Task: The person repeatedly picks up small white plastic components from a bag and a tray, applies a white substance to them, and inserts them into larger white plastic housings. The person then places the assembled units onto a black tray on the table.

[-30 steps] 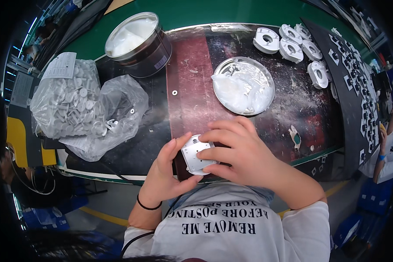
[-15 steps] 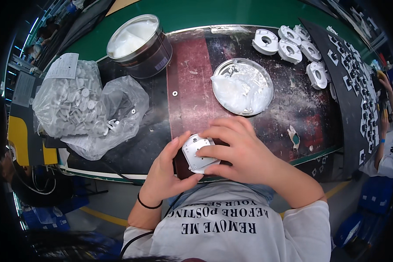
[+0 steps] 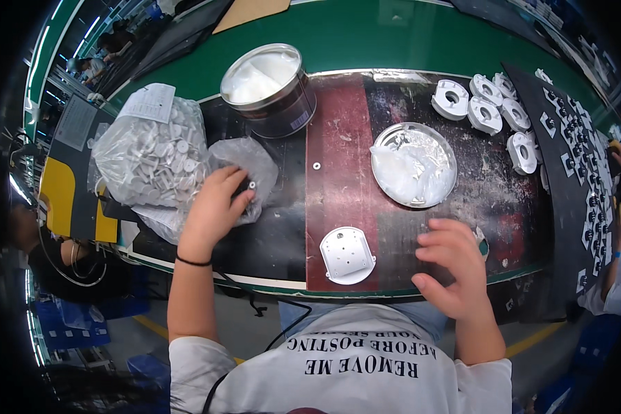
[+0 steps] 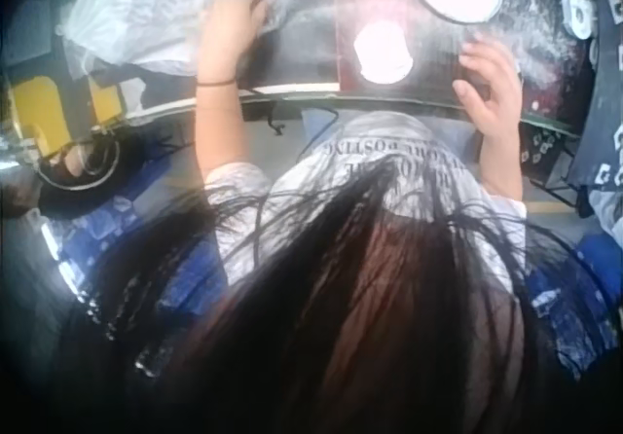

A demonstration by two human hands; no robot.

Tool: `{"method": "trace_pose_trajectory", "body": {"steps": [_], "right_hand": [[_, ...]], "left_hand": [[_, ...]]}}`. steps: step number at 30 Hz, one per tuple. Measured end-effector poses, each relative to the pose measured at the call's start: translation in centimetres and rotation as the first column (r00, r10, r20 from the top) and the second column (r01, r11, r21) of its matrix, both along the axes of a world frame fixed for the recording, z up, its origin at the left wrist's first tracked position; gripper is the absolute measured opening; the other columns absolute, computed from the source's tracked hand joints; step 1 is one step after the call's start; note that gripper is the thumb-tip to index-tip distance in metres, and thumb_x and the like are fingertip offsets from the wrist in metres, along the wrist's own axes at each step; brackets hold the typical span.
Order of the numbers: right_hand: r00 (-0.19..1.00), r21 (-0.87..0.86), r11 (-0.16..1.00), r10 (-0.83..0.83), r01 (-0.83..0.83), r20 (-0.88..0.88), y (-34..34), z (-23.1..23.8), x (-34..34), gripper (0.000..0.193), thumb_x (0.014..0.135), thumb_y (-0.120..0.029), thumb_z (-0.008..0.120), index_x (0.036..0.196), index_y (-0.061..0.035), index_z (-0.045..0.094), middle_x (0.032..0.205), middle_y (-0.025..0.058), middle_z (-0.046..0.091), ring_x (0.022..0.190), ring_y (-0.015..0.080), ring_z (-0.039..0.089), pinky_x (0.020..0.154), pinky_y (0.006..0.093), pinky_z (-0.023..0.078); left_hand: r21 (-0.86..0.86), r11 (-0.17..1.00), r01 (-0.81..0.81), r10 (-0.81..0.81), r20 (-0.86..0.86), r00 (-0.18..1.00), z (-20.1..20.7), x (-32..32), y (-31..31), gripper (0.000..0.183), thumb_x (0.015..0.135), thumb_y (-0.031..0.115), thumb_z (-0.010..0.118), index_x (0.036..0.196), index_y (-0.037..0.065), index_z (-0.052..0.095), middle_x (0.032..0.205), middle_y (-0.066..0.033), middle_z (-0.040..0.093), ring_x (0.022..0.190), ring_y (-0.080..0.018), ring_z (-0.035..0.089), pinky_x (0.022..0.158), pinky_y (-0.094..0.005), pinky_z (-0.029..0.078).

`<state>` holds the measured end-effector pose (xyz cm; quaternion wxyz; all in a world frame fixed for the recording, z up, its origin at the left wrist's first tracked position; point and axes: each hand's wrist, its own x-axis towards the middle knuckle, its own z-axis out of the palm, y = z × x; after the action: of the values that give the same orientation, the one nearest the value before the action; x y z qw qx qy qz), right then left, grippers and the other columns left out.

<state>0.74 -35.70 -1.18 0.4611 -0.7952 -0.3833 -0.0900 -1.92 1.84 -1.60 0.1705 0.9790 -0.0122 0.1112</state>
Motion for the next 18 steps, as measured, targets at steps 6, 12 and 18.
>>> {"method": "trace_pose_trajectory", "body": {"steps": [6, 12, 18], "right_hand": [[0.993, 0.037, 0.992, -0.116, 0.117, -0.024, -1.7, -0.7, -0.5, 0.019, 0.069, -0.014, 0.069, 0.084, -0.0034, 0.064, 0.095, 0.0117, 0.063, 0.101, 0.0337, 0.056, 0.086, 0.0431, 0.042], [0.996, 0.042, 0.996, -0.085, 0.084, 0.04, -0.7, -0.2, -0.3, 0.016, 0.069, -0.009, 0.067, 0.084, -0.0034, 0.064, 0.095, 0.0116, 0.063, 0.1, 0.0334, 0.056, 0.085, 0.0422, 0.043], [0.999, 0.068, 0.997, 0.043, -0.044, 0.012, 1.9, 1.6, 0.7, 0.016, 0.071, -0.011, 0.068, 0.086, -0.0043, 0.065, 0.092, 0.0103, 0.064, 0.092, 0.0297, 0.06, 0.081, 0.0395, 0.045]], "left_hand": [[0.139, 0.978, -0.155, 0.14, 0.111, 0.984, 0.0, -2.7, -0.3, 0.026, 0.077, 0.002, 0.059, 0.103, -0.001, 0.061, 0.101, -0.0163, 0.06, 0.094, -0.0345, 0.055, 0.081, -0.0403, 0.045], [0.097, 0.986, -0.136, 0.114, 0.201, 0.973, 0.2, -2.8, 0.4, 0.018, 0.077, 0.001, 0.062, 0.094, -0.001, 0.064, 0.085, -0.0125, 0.06, 0.081, -0.03, 0.057, 0.072, -0.0373, 0.046], [-0.294, 0.95, -0.101, 0.207, 0.357, 0.911, 2.2, -1.4, -3.7, 0.01, 0.077, 0.003, 0.068, 0.086, 0.002, 0.063, 0.076, -0.0097, 0.059, 0.066, -0.0231, 0.055, 0.061, -0.0304, 0.044]]}}
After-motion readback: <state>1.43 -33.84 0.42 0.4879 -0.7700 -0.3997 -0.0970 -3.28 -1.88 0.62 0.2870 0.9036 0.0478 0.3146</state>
